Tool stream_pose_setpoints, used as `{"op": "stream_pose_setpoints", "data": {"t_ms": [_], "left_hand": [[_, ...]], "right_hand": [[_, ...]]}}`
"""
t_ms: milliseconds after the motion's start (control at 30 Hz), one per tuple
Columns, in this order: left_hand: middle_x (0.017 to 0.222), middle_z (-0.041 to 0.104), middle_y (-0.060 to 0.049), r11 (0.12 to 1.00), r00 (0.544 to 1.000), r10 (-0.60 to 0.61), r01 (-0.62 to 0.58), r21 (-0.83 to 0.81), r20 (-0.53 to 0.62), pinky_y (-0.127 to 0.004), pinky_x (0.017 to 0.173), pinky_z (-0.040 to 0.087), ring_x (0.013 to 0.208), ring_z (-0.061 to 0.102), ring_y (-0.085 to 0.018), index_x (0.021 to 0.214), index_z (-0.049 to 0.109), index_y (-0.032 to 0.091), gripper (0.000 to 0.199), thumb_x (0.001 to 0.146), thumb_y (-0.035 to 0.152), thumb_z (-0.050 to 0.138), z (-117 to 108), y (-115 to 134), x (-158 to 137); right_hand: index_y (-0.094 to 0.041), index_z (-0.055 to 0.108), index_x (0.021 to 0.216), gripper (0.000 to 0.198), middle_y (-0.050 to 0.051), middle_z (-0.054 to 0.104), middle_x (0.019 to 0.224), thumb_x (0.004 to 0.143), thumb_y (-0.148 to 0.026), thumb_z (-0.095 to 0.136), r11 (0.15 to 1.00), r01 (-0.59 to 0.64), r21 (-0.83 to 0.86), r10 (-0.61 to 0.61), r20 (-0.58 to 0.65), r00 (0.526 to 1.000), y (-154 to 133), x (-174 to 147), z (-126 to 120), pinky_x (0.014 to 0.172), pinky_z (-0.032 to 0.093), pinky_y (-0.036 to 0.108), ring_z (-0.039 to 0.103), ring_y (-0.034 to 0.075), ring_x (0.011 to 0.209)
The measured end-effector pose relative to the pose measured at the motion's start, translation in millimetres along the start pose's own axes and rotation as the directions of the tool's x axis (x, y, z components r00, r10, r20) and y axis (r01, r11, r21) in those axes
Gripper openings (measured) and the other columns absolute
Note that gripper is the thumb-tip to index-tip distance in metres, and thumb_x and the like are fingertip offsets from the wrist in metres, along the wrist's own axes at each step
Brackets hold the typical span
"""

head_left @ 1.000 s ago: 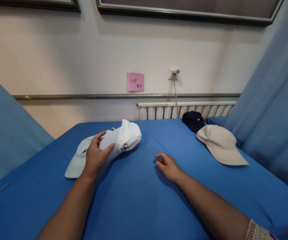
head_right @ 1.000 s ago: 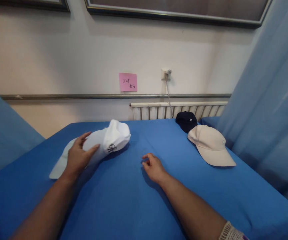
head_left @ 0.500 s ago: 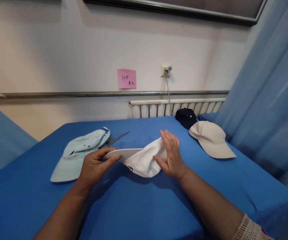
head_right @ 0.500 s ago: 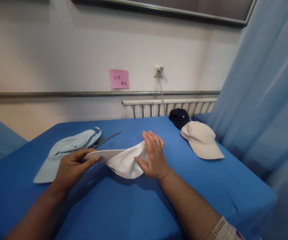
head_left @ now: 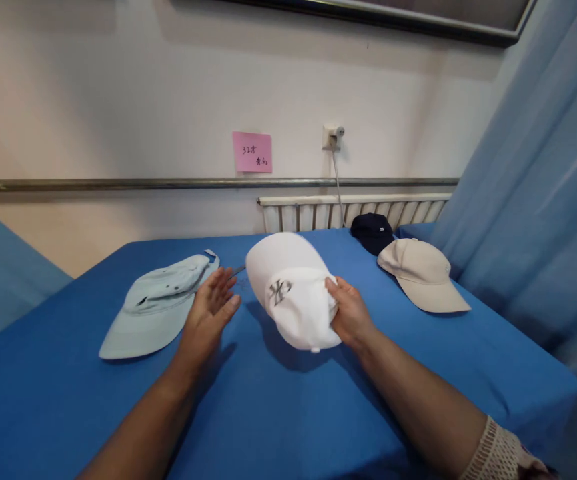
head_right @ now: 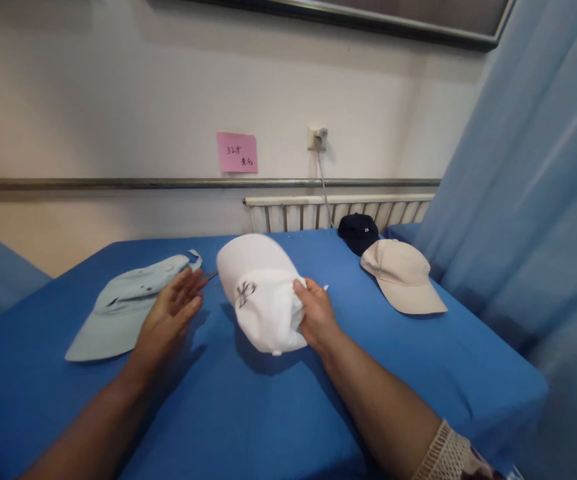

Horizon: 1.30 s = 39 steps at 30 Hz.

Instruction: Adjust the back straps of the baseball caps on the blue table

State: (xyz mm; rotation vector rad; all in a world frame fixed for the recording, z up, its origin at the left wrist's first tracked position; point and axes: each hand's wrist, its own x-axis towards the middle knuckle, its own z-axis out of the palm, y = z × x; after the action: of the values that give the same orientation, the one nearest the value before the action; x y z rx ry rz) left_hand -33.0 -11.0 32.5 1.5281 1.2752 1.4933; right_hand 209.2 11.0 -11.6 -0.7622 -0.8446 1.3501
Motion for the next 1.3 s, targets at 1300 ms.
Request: {"op": "stream_pose_setpoints", "data": {"t_ms": [1300], "left_hand": [[0.094, 0.074, -0.008, 0.942, 0.999, -0.033, 0.043, 0.332, -0.035, -0.035, 0.078, 0.057, 0.082, 0.071, -0.023, 0.093, 0.069, 0.017, 0.025, 0.078, 0.035, 0.06, -4, -30, 21]], "right_hand": [[-0.019, 0.061, 0.073, 0.011, -0.004, 0.059, 0.067, 0.083, -0.024, 0.062, 0.571, 0.393, -0.721, 0.051, 0.509, 0.859, -3, -2, -16, 0.055, 0.038, 0.021, 0.051, 0.009, 0.059]]}}
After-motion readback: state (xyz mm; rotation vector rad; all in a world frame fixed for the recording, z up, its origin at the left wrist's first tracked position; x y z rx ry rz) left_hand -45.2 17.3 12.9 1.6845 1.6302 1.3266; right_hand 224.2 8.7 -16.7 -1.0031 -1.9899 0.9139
